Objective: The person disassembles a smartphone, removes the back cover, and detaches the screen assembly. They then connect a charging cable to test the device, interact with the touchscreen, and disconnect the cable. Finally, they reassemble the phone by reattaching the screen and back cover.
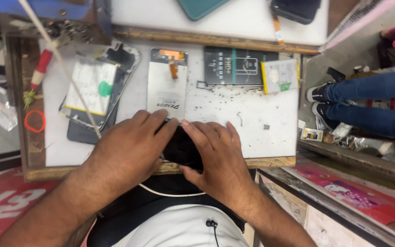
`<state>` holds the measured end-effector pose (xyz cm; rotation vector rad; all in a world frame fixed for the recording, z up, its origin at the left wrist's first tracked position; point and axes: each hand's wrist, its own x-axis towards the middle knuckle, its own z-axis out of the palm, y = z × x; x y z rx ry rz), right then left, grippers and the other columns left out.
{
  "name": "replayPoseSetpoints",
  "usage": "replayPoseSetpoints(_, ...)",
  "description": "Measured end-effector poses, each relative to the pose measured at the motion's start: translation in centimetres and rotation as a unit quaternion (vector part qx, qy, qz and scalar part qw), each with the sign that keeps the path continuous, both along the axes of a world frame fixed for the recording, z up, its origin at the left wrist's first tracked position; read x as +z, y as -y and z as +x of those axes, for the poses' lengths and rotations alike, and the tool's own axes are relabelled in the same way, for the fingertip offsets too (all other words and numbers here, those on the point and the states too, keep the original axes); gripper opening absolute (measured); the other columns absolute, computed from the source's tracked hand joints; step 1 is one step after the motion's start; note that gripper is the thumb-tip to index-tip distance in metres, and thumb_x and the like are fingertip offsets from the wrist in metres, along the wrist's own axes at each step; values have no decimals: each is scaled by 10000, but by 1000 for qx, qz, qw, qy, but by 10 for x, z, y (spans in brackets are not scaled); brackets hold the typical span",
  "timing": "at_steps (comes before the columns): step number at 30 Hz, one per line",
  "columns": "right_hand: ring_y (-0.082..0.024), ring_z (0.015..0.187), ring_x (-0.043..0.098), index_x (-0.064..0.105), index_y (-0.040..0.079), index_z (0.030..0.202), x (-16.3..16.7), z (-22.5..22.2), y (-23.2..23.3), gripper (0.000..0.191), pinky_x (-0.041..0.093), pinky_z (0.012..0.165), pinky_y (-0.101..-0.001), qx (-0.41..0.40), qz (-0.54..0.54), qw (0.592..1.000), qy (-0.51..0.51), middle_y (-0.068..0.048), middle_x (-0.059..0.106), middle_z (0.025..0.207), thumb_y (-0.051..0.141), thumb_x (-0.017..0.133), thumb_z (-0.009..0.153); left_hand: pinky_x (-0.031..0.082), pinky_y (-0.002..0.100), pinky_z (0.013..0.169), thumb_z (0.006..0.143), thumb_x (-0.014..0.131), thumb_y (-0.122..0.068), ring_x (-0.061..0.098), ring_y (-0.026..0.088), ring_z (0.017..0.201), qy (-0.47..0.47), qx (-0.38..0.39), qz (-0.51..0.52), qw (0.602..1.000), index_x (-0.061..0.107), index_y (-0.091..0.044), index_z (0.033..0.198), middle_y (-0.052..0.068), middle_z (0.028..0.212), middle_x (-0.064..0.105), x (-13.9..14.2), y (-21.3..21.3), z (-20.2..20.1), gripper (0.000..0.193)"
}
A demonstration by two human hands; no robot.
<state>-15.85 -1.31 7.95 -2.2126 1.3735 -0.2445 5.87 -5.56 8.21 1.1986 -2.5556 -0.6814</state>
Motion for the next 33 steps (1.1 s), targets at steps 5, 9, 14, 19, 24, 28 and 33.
replayPoseSetpoints(5, -354, 1320, 486, 297, 151, 1528, -5, 3, 4, 1039, 239, 1147, -706, 13, -1, 1000, -6, -136, 511, 1428, 229, 901, 686, 585, 388, 778, 600, 772, -48, 643, 299, 958, 5, -5, 21, 1000, 608, 36, 1219, 155, 1137, 614, -4, 3, 1, 646)
replayPoseSetpoints(9, -350, 1289, 509, 371, 130, 1446, -11, 3, 5, 941, 257, 1135, -679, 19, -11, 1000, 9, -142, 559, 1385, 207, 921, 686, 591, 381, 756, 615, 771, -42, 648, 284, 949, 1, -3, 30, 1000, 612, 32, 1210, 139, 1100, 615, -4, 5, 1, 621)
replayPoseSetpoints(14, -349, 1244, 517, 447, 114, 1262, -15, 1, 11, 788, 314, 1092, -604, 17, -11, 999, 43, -143, 615, 1332, 209, 945, 660, 594, 387, 733, 629, 801, -75, 644, 281, 931, 34, -10, 60, 998, 617, 3, 1249, 118, 1099, 608, -1, 7, 0, 652)
replayPoseSetpoints(19, -406, 1315, 442, 482, 128, 1259, -8, 1, 10, 788, 188, 1122, -701, 33, -9, 999, -11, -144, 582, 1368, 250, 954, 639, 596, 378, 743, 597, 828, -86, 647, 271, 946, 38, -3, 68, 997, 622, -10, 1255, 115, 1118, 612, 4, 7, -1, 694)
replayPoseSetpoints(24, -451, 1432, 315, 427, 151, 1419, -1, -22, -2, 1014, 131, 1151, -704, 13, -26, 999, -42, -215, 477, 1473, 338, 963, 579, 601, 374, 722, 563, 831, -88, 649, 285, 941, 31, 5, 31, 999, 624, 4, 1259, 141, 1139, 612, 7, 4, -1, 732)
replayPoseSetpoints(28, -414, 1481, 356, 314, 168, 1493, -9, -53, -19, 1052, 159, 1234, -685, -25, -35, 999, 2, -157, 518, 1504, 326, 939, 662, 605, 372, 719, 636, 801, -49, 649, 281, 954, 54, 11, 41, 998, 619, 9, 1221, 136, 1110, 611, 5, 2, 0, 615)
replayPoseSetpoints(33, -393, 1496, 424, 264, 208, 1521, -36, -72, -40, 1009, 161, 1283, -671, -46, -74, 994, 73, -136, 555, 1506, 291, 915, 754, 612, 360, 700, 644, 793, -30, 653, 261, 932, 87, 10, 44, 995, 602, -6, 1281, 137, 1131, 611, 1, 1, -6, 665)
